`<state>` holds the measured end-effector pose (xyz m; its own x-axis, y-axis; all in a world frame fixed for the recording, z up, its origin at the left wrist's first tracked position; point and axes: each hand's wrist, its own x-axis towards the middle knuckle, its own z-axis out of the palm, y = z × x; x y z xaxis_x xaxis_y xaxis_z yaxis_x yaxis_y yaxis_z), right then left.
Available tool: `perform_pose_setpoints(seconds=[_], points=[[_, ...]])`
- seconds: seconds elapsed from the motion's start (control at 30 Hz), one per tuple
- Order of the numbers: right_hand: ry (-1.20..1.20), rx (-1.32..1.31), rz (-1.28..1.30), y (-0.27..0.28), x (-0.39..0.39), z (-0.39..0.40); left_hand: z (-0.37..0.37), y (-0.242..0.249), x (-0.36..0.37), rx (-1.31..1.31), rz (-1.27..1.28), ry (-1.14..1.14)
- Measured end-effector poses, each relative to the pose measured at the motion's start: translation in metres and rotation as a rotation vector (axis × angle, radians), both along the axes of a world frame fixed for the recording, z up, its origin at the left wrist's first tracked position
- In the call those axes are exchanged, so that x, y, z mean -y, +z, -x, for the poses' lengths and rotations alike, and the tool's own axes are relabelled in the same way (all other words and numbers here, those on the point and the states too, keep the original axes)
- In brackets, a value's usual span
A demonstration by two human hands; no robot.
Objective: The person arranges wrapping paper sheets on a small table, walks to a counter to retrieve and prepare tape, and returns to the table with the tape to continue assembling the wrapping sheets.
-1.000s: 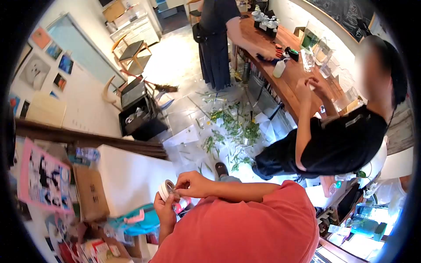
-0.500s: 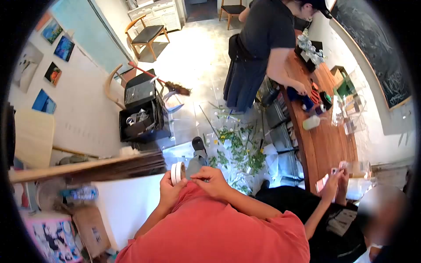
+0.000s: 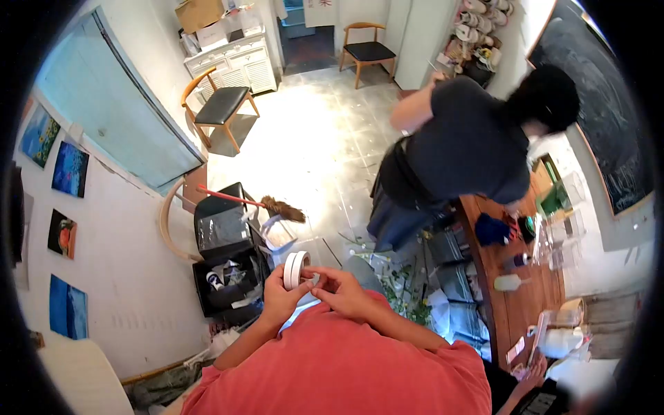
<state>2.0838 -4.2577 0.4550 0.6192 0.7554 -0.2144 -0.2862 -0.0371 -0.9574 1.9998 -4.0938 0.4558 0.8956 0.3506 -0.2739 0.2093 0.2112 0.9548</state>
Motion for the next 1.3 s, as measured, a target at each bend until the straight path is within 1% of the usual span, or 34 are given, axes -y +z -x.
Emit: perform_pose_setpoints(seconds=[0.07, 0.1, 0.17, 0.2, 0.27, 0.3, 0.33, 0.37, 0.4, 0.47, 0.53, 0.57, 0.6, 0.67, 0.7, 0.77, 0.8, 0.87, 0.9, 0.93, 1.0, 1.03, 1.07, 1.1, 1.13, 1.17, 1.2, 1.27, 1.3], points=[[-0.003, 0.096, -0.139, -0.015, -0.037, -0.035, -0.031, -0.009, -0.032, 0.053, 0.04, 0.039], [0.021, 0.089, -0.143, -0.019, -0.05, -0.057, -0.047, -0.018, -0.046, 0.056, 0.038, 0.063], [0.143, 0.101, 0.045, -0.02, -0.083, -0.111, -0.084, -0.023, -0.079, 0.047, 0.048, 0.102], [0.164, 0.108, 0.04, -0.027, -0.104, -0.135, -0.105, -0.027, -0.095, 0.045, 0.062, 0.117], [0.137, 0.014, -0.017, -0.044, -0.148, -0.189, -0.152, -0.036, -0.132, 0.074, 0.059, 0.169], [0.161, 0.022, -0.023, -0.049, -0.173, -0.22, -0.175, -0.038, -0.152, 0.078, 0.058, 0.192], [0.235, 0.1, -0.026, -0.053, -0.199, -0.254, -0.201, -0.04, -0.171, 0.081, 0.06, 0.219], [0.307, 0.162, -0.026, -0.052, -0.221, -0.279, -0.221, -0.043, -0.188, 0.074, 0.061, 0.246], [0.329, 0.17, -0.036, -0.049, -0.249, -0.308, -0.251, -0.046, -0.214, 0.098, 0.097, 0.286], [0.397, 0.044, -0.072, -0.038, -0.304, -0.358, -0.304, -0.034, -0.264, 0.138, 0.12, 0.335], [0.455, 0.072, -0.088, -0.022, -0.358, -0.401, -0.342, -0.019, -0.307, 0.111, -0.033, 0.444], [0.503, 0.08, -0.088, -0.015, -0.377, -0.413, -0.349, -0.015, -0.319, 0.074, -0.091, 0.508], [0.569, 0.109, -0.096, -0.007, -0.4, -0.43, -0.362, -0.013, -0.337, 0.151, -0.017, 0.558], [0.681, 0.114, -0.089, -0.002, -0.444, -0.453, -0.383, -0.009, -0.372, 0.121, -0.071, 0.658], [0.689, 0.123, -0.07, -0.003, -0.463, -0.468, -0.395, -0.007, -0.389, 0.125, -0.073, 0.722], [0.687, 0.119, -0.044, -0.004, -0.507, -0.49, -0.417, -0.009, -0.428, 0.16, -0.071, 0.731], [0.73, 0.122, -0.039, -0.007, -0.528, -0.502, -0.427, -0.012, -0.448, 0.162, -0.067, 0.774], [0.595, 0.006, -0.003, -0.015, -0.57, -0.525, -0.446, -0.019, -0.493, 0.179, -0.037, 0.748], [0.584, 0.018, -0.009, -0.019, -0.594, -0.538, -0.456, -0.021, -0.516, 0.155, -0.01, 0.769], [0.615, 0.024, -0.014, -0.025, -0.62, -0.551, -0.464, -0.019, -0.541, 0.115, -0.045, 0.747], [0.467, 0.059, -0.02, -0.036, -0.678, -0.569, -0.484, -0.048, -0.594, 0.128, -0.199, 0.741], [0.466, 0.068, 0.08, -0.038, -0.71, -0.58, -0.494, -0.048, -0.626, 0.186, -0.222, 0.724], [0.458, -0.009, 0.117, -0.041, -0.744, -0.589, -0.497, -0.044, -0.658, 0.039, -0.282, 0.607], [0.512, 0.005, 0.095, -0.038, -0.78, -0.597, -0.501, -0.035, -0.686, 0.007, -0.259, 0.618], [0.565, 0.014, 0.084, -0.035, -0.809, -0.6, -0.503, -0.015, -0.708, -0.028, -0.225, 0.627], [0.58, 0.03, 0.056, -0.026, -0.841, -0.598, -0.504, -0.023, -0.732, -0.051, -0.473, 0.691], [0.593, 0.043, 0.026, -0.015, -0.869, -0.595, -0.501, -0.037, -0.751, -0.111, -0.595, 0.729], [0.655, 0.039, 0.004, -0.005, -0.916, -0.588, -0.487, 0.003, -0.785, -0.076, -0.377, 0.826], [0.768, 0.014, 0.062, 0.0, -0.939, -0.586, -0.479, 0.003, -0.8, -0.088, -0.387, 0.846]])
